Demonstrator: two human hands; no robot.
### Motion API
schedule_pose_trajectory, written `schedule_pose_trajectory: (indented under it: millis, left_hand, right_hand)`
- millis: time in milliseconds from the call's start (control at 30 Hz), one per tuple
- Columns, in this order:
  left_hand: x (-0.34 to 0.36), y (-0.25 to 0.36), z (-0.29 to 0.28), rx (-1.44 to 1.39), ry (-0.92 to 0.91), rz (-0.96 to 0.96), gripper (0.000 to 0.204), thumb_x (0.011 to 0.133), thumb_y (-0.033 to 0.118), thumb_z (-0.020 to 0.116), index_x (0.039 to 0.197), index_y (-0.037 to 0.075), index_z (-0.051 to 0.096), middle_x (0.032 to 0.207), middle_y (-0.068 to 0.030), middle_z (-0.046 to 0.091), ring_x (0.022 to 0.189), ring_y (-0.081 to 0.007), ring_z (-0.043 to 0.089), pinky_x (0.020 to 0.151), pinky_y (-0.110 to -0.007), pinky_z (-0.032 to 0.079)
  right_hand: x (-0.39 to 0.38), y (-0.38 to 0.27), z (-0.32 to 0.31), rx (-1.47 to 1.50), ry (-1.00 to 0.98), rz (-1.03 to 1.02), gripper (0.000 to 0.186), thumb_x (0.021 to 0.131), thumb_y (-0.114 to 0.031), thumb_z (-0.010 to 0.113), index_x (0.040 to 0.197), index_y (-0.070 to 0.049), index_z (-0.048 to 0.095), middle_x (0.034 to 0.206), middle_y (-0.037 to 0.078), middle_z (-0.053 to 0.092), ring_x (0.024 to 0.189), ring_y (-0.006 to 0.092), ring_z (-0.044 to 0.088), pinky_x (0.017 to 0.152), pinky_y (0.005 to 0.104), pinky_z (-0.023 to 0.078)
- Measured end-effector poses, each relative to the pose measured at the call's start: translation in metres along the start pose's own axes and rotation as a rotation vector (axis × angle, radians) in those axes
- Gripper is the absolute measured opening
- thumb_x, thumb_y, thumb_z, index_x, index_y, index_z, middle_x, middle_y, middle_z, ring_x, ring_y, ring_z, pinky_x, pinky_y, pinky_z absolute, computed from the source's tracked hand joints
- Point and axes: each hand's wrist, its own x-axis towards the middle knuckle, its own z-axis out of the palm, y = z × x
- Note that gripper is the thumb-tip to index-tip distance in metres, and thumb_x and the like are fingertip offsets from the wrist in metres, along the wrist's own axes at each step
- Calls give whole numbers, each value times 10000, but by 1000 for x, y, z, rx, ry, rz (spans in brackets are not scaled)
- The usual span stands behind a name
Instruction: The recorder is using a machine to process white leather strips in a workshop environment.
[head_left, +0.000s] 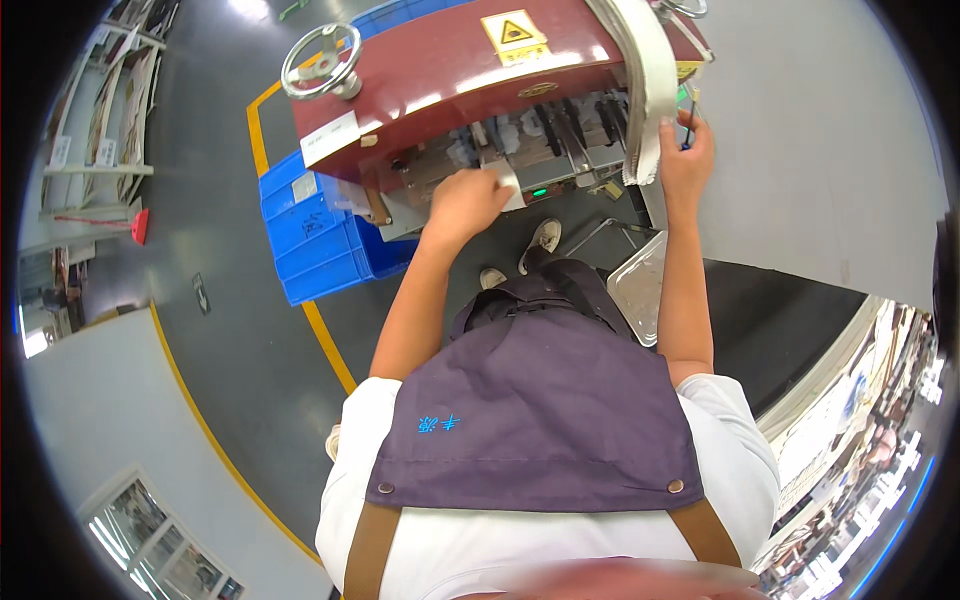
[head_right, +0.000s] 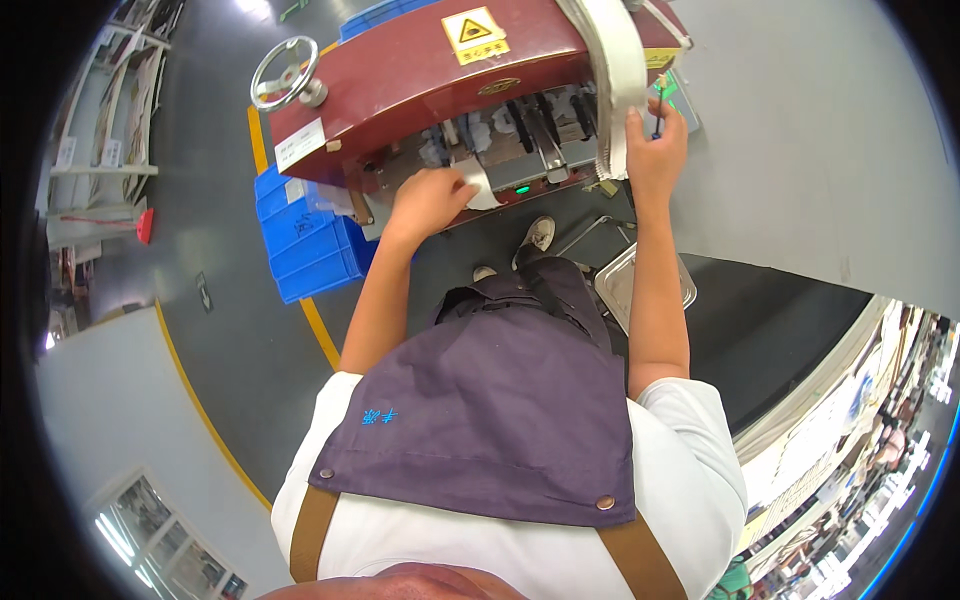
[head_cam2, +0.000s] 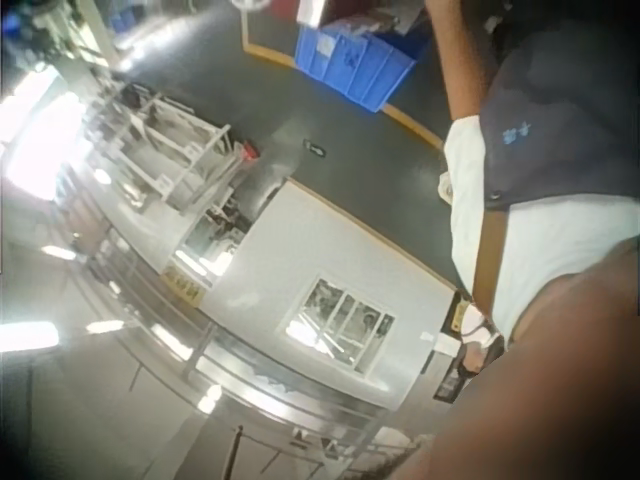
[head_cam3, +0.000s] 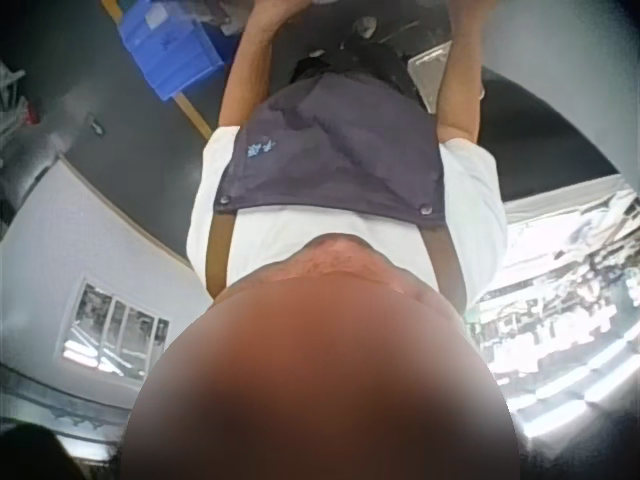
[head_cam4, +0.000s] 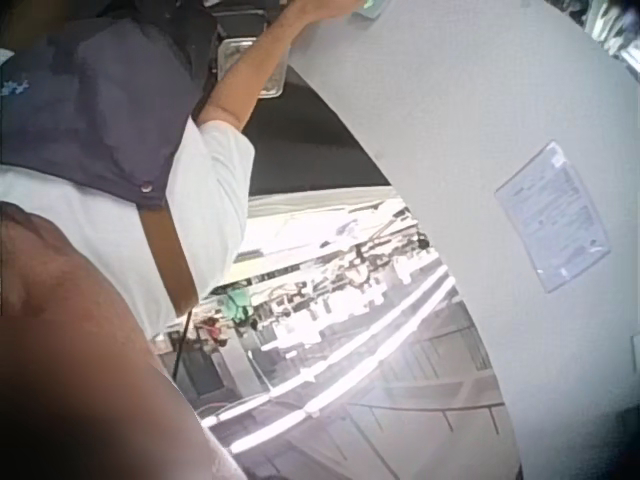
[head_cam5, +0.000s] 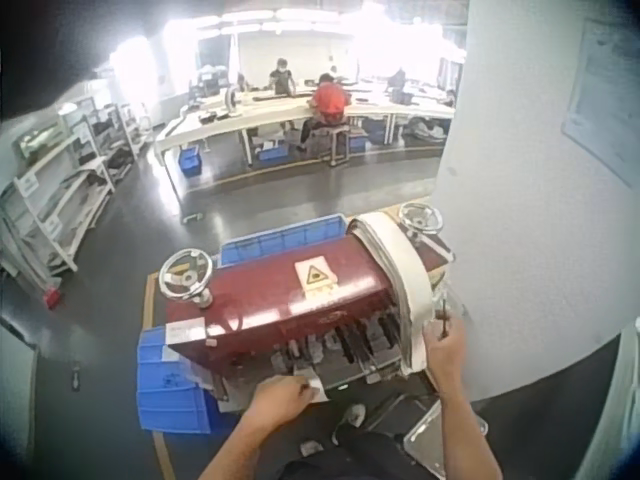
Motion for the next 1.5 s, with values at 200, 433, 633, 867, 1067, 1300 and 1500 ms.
schedule_pose_trajectory:
  millis: [200, 433, 633, 867, 1067, 1300, 1500]
  left_hand:
    - [79, 88, 17, -678, 215, 380, 302, 823, 141, 608, 1095, 14, 581, 962, -149, 647, 803, -231, 642, 752, -313, 499]
    - [102, 123, 39, -934, 282, 145, 254, 791, 150, 619, 987, -8, 591, 898, -146, 637, 761, -252, 630, 708, -333, 491]
    - [88, 129, 21, -877, 149, 204, 191, 809, 145, 635, 882, -18, 568, 750, -80, 602, 657, -131, 565, 610, -293, 452]
    - [74, 124, -20, -1121, -313, 484, 127, 861, 116, 603, 913, 1, 587, 800, -27, 602, 731, -76, 532, 670, -250, 451]
    - [88, 90, -52, -1831, -361, 469, 539, 970, 420, 341, 1267, -24, 406, 1165, -127, 573, 1045, -222, 573, 915, -345, 461]
    - [82, 59, -86, -1773, 164, 280, 362, 939, 244, 480, 1199, -7, 483, 1064, -146, 619, 927, -223, 607, 840, -366, 500]
    - [31, 41, -37, -1685, 155, 197, 266, 918, 185, 526, 1078, -21, 573, 998, -128, 636, 891, -212, 614, 829, -349, 486]
  right_hand:
    - [8, 11, 9, 81, -53, 2, 345, 769, -214, 697, 1042, -28, 597, 917, 73, 623, 893, 213, 574, 788, 329, 433]
    - [10, 18, 0, 317, -236, 216, 322, 752, -211, 709, 991, -23, 602, 908, 42, 596, 815, 121, 529, 729, 255, 417]
    - [21, 10, -18, 375, -238, 333, 309, 785, -216, 686, 1000, -11, 601, 909, 40, 597, 742, 113, 522, 670, 244, 417]
    - [60, -41, -33, 973, -601, 565, 281, 837, -164, 651, 1053, 5, 587, 886, 33, 624, 724, 84, 586, 627, 224, 477]
    - [55, -70, -44, 781, -918, 232, 176, 809, -107, 677, 943, 4, 648, 805, 13, 652, 700, 58, 585, 644, 212, 478]
    - [-44, -5, -13, 345, -1232, -2, 129, 781, -138, 692, 857, -34, 692, 638, -12, 547, 654, 72, 517, 597, 237, 418]
    - [-64, 5, -7, 347, -1038, -167, 363, 756, -230, 705, 1076, -66, 652, 891, 63, 545, 704, 153, 529, 626, 263, 418]
